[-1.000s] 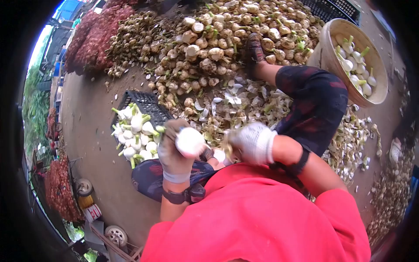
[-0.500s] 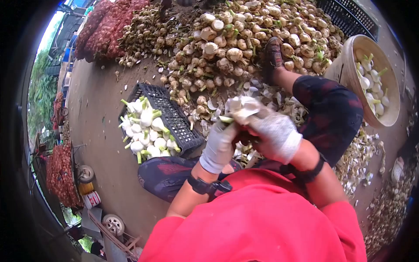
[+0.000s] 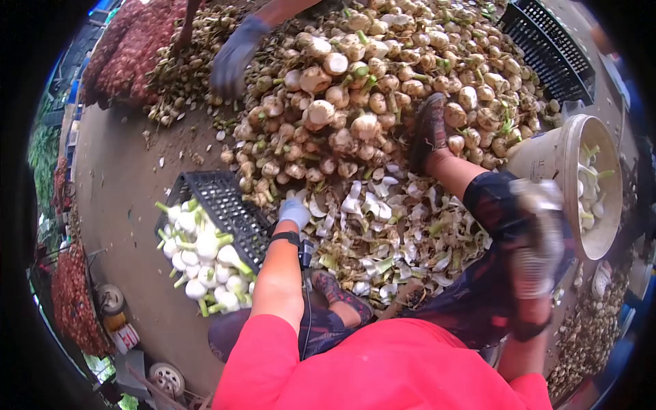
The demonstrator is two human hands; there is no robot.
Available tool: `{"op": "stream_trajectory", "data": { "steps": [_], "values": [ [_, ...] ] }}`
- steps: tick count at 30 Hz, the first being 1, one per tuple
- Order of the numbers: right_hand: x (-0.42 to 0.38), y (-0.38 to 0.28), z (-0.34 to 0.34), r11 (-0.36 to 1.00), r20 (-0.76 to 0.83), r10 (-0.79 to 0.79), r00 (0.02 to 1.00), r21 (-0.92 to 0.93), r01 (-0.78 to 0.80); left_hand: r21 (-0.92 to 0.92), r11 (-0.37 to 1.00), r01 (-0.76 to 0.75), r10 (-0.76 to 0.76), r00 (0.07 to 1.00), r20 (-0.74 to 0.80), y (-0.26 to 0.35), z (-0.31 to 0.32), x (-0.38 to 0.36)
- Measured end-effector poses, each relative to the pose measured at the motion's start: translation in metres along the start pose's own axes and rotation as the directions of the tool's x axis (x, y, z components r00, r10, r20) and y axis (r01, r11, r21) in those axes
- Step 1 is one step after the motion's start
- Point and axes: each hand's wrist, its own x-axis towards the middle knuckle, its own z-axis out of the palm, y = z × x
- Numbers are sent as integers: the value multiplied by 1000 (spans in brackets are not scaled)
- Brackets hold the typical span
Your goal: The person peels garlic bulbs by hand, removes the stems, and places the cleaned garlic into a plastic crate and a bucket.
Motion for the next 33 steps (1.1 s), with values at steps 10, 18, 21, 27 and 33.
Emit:
{"op": "stream_trajectory", "data": {
  "steps": [10,18,21,27,33],
  "values": [
    [-42,-38,144,525,766,221,603,428,-736,-861,398,-317,339,923,-183,81,-40,-174],
    [-74,-55,75,337,805,122,580,516,-788,-219,622,-752,518,605,-605,115,-66,-296],
    [-87,-59,62,491,683,91,725,603,-629,-91,597,-797,592,515,-621,120,-71,-310],
    [-99,-73,27,431,833,58,551,477,-766,-21,570,-821,647,464,-606,115,-78,-340],
    [-108,-80,22,520,796,55,603,493,-698,142,558,-818,710,381,-592,116,-81,-349]
  ]
}}
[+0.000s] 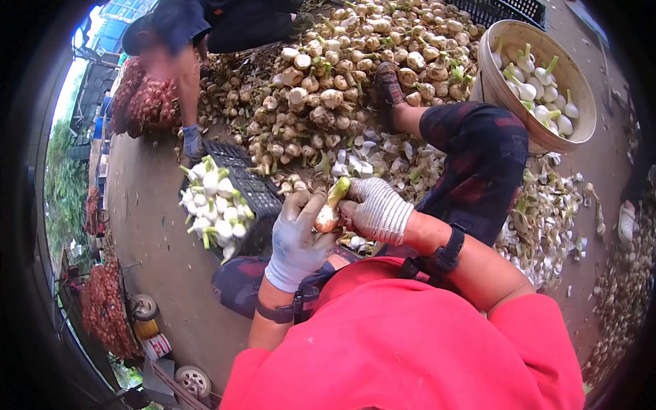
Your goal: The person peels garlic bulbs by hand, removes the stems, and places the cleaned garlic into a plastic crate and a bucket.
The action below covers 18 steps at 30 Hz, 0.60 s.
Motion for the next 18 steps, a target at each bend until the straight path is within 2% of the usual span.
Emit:
{"op": "stream_trajectory", "data": {
  "steps": [1,2,3,4,5,6,8,9,10,11,12,13,14,15,16,17,18],
  "values": [
    [0,2,-1,989,1,-111,994,-98,111,-45,999,-14,14,1000,0,-1,1,0],
    [-1,3,-3,989,-2,-109,994,-97,109,-89,996,-25,25,1000,-3,-3,3,-2],
    [-1,4,-5,994,2,-79,997,-79,79,-380,915,140,-121,990,73,-9,9,-8],
    [-2,6,-6,997,8,-49,999,-62,49,-617,727,300,-235,954,187,-15,12,-13],
    [1,18,-9,952,127,-59,990,306,17,-739,280,613,-302,787,538,-7,-7,-2],
    [-1,26,-13,954,142,-66,988,300,21,-838,-257,481,-430,720,545,-2,9,-10],
    [-3,25,-13,781,366,-129,922,610,-133,-638,-665,388,-270,671,690,-12,22,-12],
    [-6,20,-16,893,200,-89,976,451,-11,-740,-547,391,-466,592,657,-9,23,-12],
    [-10,9,-9,890,215,-97,972,455,-12,-832,-268,485,-573,614,543,-14,32,-12],
    [-14,-2,-2,932,55,-93,994,357,68,-809,315,496,-608,760,229,-11,29,-8],
    [-17,-7,2,961,-113,-109,988,241,134,-495,789,364,-440,897,-41,-5,26,-3],
    [-15,2,1,965,-73,-167,983,191,179,-856,429,288,-453,888,72,5,28,-5],
    [-17,12,-8,976,31,-181,983,128,175,-868,208,450,-528,799,287,11,27,0],
    [-18,18,-17,887,200,-134,971,462,27,-930,-58,364,-424,834,353,5,34,-5],
    [-20,21,-23,685,369,-147,918,708,-175,-900,-336,278,-313,868,385,5,36,-5],
    [-14,29,-19,452,354,-100,930,849,-274,-911,-313,270,-361,853,377,8,40,-6],
    [-15,31,-21,449,341,-101,935,854,-263,-907,-318,278,-349,855,384,11,41,-5]
  ]
}}
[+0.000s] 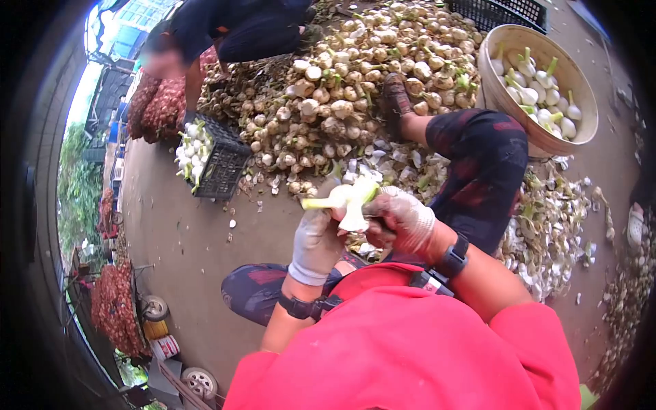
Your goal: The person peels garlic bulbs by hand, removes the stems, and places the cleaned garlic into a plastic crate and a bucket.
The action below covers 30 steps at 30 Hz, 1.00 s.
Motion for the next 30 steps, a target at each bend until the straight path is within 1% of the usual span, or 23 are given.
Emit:
{"op": "stream_trajectory", "data": {
  "steps": [1,2,3,4,6,7,8,10,11,12,14,16,17,18,19,20,22,24,25,26,27,28,30],
  "values": [
    [0,-2,3,923,-97,-115,989,-379,70,155,986,-62,67,998,-21,2,6,1],
    [2,-1,7,706,-143,-250,958,-703,80,311,943,-121,138,990,-35,5,13,0],
    [7,6,16,592,-181,-364,914,-803,76,487,866,-113,116,993,25,7,19,3],
    [4,7,25,421,-95,-385,918,-903,83,494,863,-110,111,993,28,4,17,4],
    [11,11,23,-308,287,-357,889,-935,178,439,897,-51,108,989,-105,-6,10,5],
    [6,11,36,-586,354,-336,873,-804,100,847,531,-21,212,971,-108,8,31,7],
    [2,8,39,-583,354,-342,870,-807,99,850,527,-20,208,972,-106,9,32,10],
    [-1,-8,40,-640,402,-511,759,-768,-25,323,946,32,60,961,-269,13,35,16],
    [-1,-22,33,-647,408,-572,712,-757,-86,795,607,0,243,952,-186,11,29,13],
    [1,-36,25,-725,578,-620,530,-680,-107,821,561,-101,253,966,-54,9,24,6],
    [2,-54,4,-643,350,-696,627,-692,-328,374,918,-132,196,971,-138,8,29,2],
    [-10,-54,-3,-675,138,-587,798,-628,-387,249,943,-219,257,958,-128,17,30,-4],
    [-28,-53,0,-607,86,-338,937,-781,-147,14,977,-215,215,969,-126,29,19,-5],
    [-49,-54,-9,-486,222,-101,970,-862,147,-221,955,-199,177,978,-112,37,7,-6],
    [-77,-57,1,-100,187,21,982,-977,188,-377,904,-201,168,979,-119,41,-8,-2],
    [-76,-55,11,-98,191,36,981,-976,194,-375,902,-214,177,975,-132,44,-17,0],
    [-72,-51,24,-223,162,-176,971,-967,121,-499,845,-192,171,981,-88,51,-29,7],
    [-68,-47,29,-321,141,-409,902,-947,2,-504,849,-156,146,987,-59,47,-30,16],
    [-45,-45,16,-678,-115,-480,870,-581,-451,-466,873,-147,118,989,-90,39,-36,22],
    [-27,-44,-6,-782,240,-516,822,-524,-337,-429,891,-146,102,987,-124,31,-37,30],
    [-14,-39,14,-830,263,-431,863,-491,-264,-279,949,-148,85,971,-224,22,-35,34],
    [2,-31,18,-754,316,-417,852,-644,-130,-102,987,-124,97,967,-234,10,-37,35],
    [33,-14,20,-449,326,-269,906,-875,182,-26,993,116,-119,967,-226,-5,-31,33]
  ]
}}
